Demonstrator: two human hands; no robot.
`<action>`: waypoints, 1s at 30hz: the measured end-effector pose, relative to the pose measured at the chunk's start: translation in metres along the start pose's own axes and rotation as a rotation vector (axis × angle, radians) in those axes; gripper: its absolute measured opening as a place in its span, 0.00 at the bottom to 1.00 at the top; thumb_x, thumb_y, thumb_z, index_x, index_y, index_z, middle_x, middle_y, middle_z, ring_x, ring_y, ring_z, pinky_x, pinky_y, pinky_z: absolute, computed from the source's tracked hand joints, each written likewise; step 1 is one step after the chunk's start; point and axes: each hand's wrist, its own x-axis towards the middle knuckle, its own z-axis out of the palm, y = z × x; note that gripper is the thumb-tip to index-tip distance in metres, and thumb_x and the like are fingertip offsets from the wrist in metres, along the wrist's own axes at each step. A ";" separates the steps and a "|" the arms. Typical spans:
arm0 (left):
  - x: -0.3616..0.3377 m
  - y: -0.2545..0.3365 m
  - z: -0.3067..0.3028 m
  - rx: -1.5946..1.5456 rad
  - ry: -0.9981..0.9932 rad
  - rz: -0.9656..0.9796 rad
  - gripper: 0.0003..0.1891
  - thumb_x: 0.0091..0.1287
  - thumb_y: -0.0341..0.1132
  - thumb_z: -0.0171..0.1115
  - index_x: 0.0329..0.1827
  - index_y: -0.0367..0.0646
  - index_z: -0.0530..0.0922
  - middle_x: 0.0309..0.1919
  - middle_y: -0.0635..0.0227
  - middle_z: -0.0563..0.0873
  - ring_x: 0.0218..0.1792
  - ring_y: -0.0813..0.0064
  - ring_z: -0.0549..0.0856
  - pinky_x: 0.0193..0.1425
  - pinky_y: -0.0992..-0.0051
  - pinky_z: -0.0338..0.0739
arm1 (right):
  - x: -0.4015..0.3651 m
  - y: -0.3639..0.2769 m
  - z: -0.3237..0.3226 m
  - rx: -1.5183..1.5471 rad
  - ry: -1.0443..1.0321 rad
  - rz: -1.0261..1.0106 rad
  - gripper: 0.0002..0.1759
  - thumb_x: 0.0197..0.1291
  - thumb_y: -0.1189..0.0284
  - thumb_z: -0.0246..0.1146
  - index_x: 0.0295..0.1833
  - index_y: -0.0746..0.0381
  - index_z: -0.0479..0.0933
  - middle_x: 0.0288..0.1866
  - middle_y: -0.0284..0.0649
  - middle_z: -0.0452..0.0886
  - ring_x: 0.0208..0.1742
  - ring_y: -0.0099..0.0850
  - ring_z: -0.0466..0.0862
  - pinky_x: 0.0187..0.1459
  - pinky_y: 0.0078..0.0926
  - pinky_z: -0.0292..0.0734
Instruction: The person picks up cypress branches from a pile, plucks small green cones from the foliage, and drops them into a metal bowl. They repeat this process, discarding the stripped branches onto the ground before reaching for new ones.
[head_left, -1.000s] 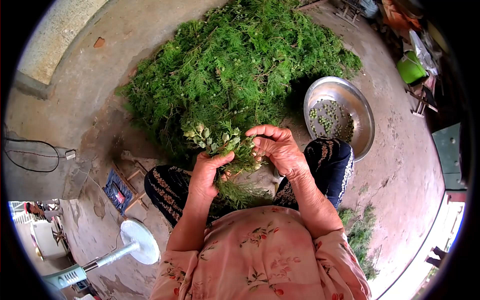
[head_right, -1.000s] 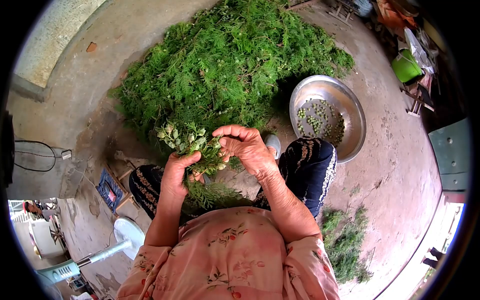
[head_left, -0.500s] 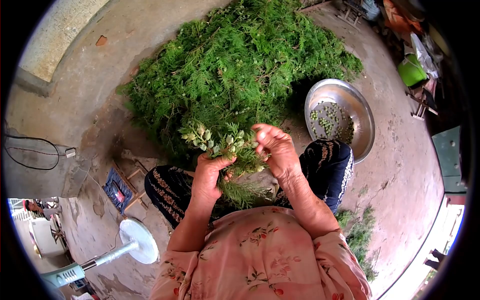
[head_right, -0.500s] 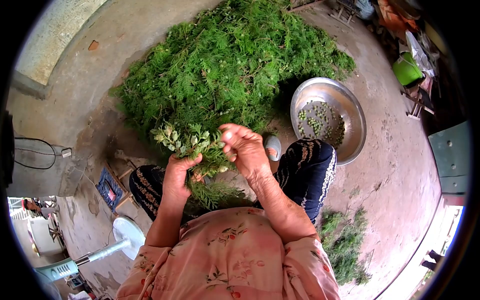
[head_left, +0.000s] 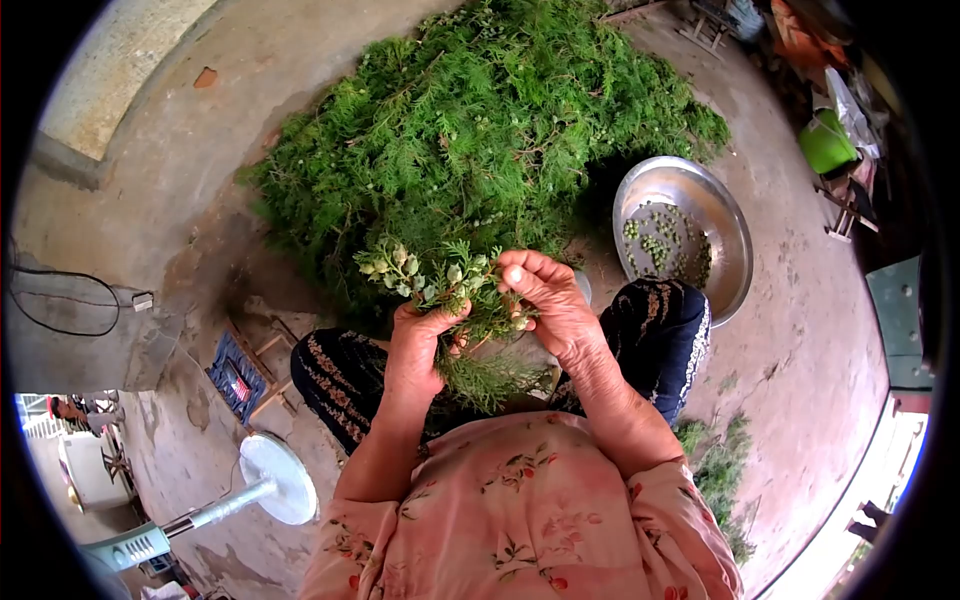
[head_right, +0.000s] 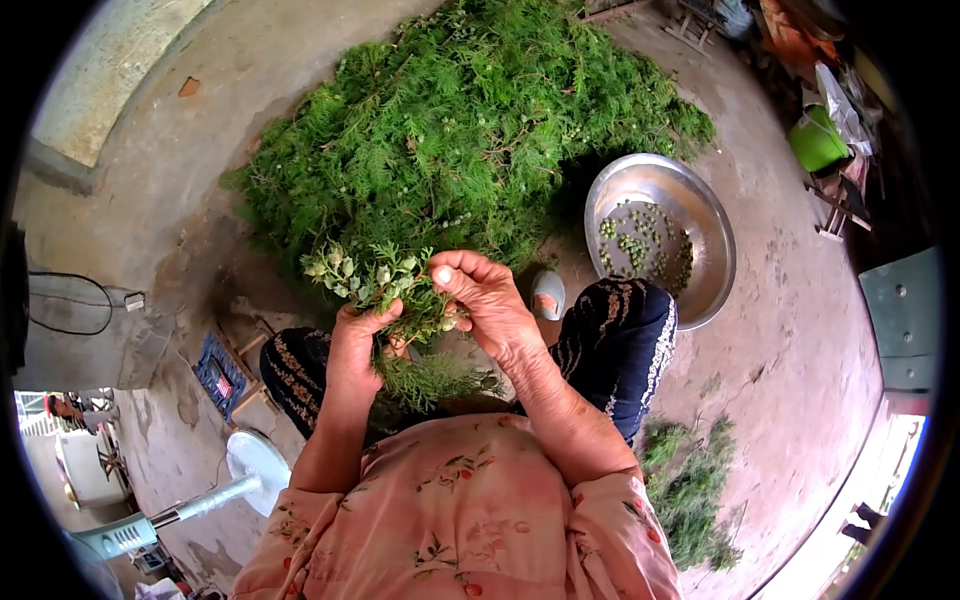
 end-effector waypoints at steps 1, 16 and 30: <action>0.001 -0.001 -0.001 -0.016 -0.006 -0.016 0.08 0.53 0.27 0.67 0.35 0.39 0.81 0.26 0.71 0.83 0.20 0.82 0.78 0.18 0.82 0.68 | 0.001 0.004 0.002 0.001 0.003 0.000 0.11 0.56 0.66 0.64 0.41 0.60 0.76 0.29 0.29 0.77 0.24 0.16 0.72 0.19 0.11 0.63; 0.014 0.003 -0.010 -0.112 0.156 0.162 0.08 0.53 0.24 0.66 0.36 0.37 0.79 0.31 0.69 0.83 0.29 0.79 0.79 0.33 0.78 0.74 | -0.012 0.004 -0.001 0.214 0.060 -0.059 0.11 0.58 0.65 0.62 0.38 0.62 0.74 0.30 0.35 0.76 0.21 0.21 0.72 0.16 0.13 0.60; 0.004 0.002 -0.004 0.038 0.002 -0.019 0.07 0.52 0.28 0.69 0.33 0.43 0.81 0.25 0.69 0.84 0.18 0.79 0.80 0.15 0.85 0.63 | -0.005 0.022 0.019 -0.241 0.354 -0.355 0.06 0.56 0.72 0.64 0.36 0.63 0.77 0.22 0.29 0.75 0.14 0.16 0.67 0.14 0.12 0.59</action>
